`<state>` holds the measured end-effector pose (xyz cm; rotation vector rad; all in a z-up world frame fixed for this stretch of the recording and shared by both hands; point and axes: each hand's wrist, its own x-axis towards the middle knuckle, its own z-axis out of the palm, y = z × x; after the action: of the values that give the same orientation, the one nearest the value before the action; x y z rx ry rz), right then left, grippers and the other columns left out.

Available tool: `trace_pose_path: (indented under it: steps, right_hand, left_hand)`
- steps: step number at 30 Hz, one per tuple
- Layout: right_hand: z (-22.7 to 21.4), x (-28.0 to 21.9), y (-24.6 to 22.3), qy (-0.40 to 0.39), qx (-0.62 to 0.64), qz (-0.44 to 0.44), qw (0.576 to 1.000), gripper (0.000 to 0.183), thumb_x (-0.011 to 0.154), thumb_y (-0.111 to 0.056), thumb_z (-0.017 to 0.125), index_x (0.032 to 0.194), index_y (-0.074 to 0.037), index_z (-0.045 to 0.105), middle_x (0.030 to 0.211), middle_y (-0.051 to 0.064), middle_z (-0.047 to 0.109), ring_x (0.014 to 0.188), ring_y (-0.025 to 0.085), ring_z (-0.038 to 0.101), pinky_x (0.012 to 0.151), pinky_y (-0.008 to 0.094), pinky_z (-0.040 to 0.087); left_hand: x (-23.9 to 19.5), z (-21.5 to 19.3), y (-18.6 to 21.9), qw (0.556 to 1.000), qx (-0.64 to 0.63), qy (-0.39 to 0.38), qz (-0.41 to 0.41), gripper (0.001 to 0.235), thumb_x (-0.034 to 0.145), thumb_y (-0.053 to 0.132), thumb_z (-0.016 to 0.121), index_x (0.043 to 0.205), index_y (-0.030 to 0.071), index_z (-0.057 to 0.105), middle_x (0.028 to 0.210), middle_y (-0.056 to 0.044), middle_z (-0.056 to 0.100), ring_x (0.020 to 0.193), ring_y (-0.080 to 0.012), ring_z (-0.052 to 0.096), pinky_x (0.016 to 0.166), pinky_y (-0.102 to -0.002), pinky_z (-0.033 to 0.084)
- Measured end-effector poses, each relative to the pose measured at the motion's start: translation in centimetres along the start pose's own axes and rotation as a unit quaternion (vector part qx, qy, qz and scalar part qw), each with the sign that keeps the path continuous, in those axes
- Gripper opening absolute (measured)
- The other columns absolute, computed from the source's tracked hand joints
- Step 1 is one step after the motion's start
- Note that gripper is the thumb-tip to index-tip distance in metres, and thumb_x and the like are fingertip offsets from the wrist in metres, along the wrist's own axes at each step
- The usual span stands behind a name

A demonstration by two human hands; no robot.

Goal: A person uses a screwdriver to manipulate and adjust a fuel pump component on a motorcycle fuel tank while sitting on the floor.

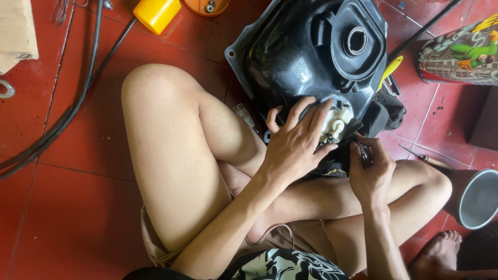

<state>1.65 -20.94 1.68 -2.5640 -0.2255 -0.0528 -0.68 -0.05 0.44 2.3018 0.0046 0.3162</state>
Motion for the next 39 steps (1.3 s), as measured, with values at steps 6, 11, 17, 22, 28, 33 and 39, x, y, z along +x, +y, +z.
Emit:
trace_pose_path:
  steps: [6, 11, 17, 22, 28, 33, 39]
  right_hand:
    - [0.0, 0.0, 0.3, -0.004, -0.001, -0.013, 1.000, 0.014, 0.101, -0.004, 0.068, 0.114, -0.005, 0.071, 0.116, 0.021, 0.075, 0.101, 0.047, 0.070, 0.075, 0.051, 0.057]
    - [-0.2, 0.3, -0.5, -0.014, -0.004, -0.017, 1.000, 0.014, 0.100, -0.003, 0.067, 0.113, -0.004, 0.071, 0.115, 0.022, 0.074, 0.102, 0.049, 0.069, 0.079, 0.056, 0.056]
    - [0.2, 0.0, 0.2, -0.004, -0.003, -0.018, 1.000, 0.014, 0.101, -0.006, 0.068, 0.115, -0.005, 0.070, 0.117, 0.020, 0.074, 0.105, 0.049, 0.068, 0.083, 0.058, 0.056]
    - [0.5, -0.1, 0.4, 0.008, -0.007, -0.027, 1.000, 0.015, 0.100, -0.006, 0.069, 0.116, -0.005, 0.069, 0.115, 0.020, 0.074, 0.102, 0.049, 0.068, 0.086, 0.057, 0.056]
    - [0.7, -0.2, 0.7, 0.011, -0.002, -0.026, 1.000, 0.015, 0.101, -0.006, 0.068, 0.116, -0.005, 0.068, 0.115, 0.020, 0.074, 0.102, 0.048, 0.069, 0.087, 0.059, 0.055]
    - [0.9, -0.3, 0.4, 0.020, 0.005, -0.034, 0.999, 0.014, 0.102, -0.005, 0.067, 0.116, -0.005, 0.067, 0.114, 0.020, 0.074, 0.102, 0.047, 0.069, 0.088, 0.058, 0.055]
    - [1.1, -0.5, 0.8, 0.027, 0.009, -0.040, 0.999, 0.015, 0.101, -0.004, 0.067, 0.116, -0.004, 0.067, 0.115, 0.020, 0.074, 0.105, 0.045, 0.070, 0.088, 0.056, 0.055]
  left_hand:
    - [-0.1, 0.3, -0.2, 1.000, 0.014, 0.001, 0.006, 0.080, 0.089, 0.048, 0.073, 0.153, 0.014, 0.038, 0.133, -0.007, 0.065, 0.147, -0.0225, 0.034, 0.104, -0.061, 0.011]
    - [0.0, 0.4, -0.2, 1.000, 0.014, 0.005, 0.008, 0.078, 0.089, 0.048, 0.074, 0.151, 0.014, 0.040, 0.134, -0.007, 0.064, 0.146, -0.0221, 0.035, 0.104, -0.060, 0.011]
    - [-0.1, 0.5, -0.2, 1.000, 0.013, 0.007, 0.009, 0.077, 0.088, 0.047, 0.074, 0.150, 0.013, 0.042, 0.134, -0.007, 0.064, 0.145, -0.0222, 0.036, 0.103, -0.061, 0.011]
    - [0.0, 0.5, -0.2, 1.000, 0.010, 0.010, 0.011, 0.076, 0.089, 0.046, 0.075, 0.150, 0.013, 0.043, 0.134, -0.007, 0.064, 0.145, -0.0230, 0.035, 0.103, -0.062, 0.010]
    - [0.0, 0.5, -0.3, 1.000, 0.008, 0.003, 0.014, 0.077, 0.089, 0.046, 0.074, 0.151, 0.012, 0.042, 0.136, -0.008, 0.063, 0.146, -0.0244, 0.034, 0.103, -0.062, 0.011]
    - [0.1, 0.5, -0.2, 1.000, 0.000, -0.006, 0.014, 0.078, 0.089, 0.044, 0.075, 0.151, 0.012, 0.041, 0.137, -0.009, 0.062, 0.146, -0.0264, 0.034, 0.103, -0.063, 0.012]
    - [0.1, 0.4, -0.1, 1.000, 0.006, -0.005, 0.013, 0.078, 0.088, 0.043, 0.077, 0.151, 0.012, 0.042, 0.137, -0.009, 0.061, 0.146, -0.0261, 0.033, 0.103, -0.063, 0.011]
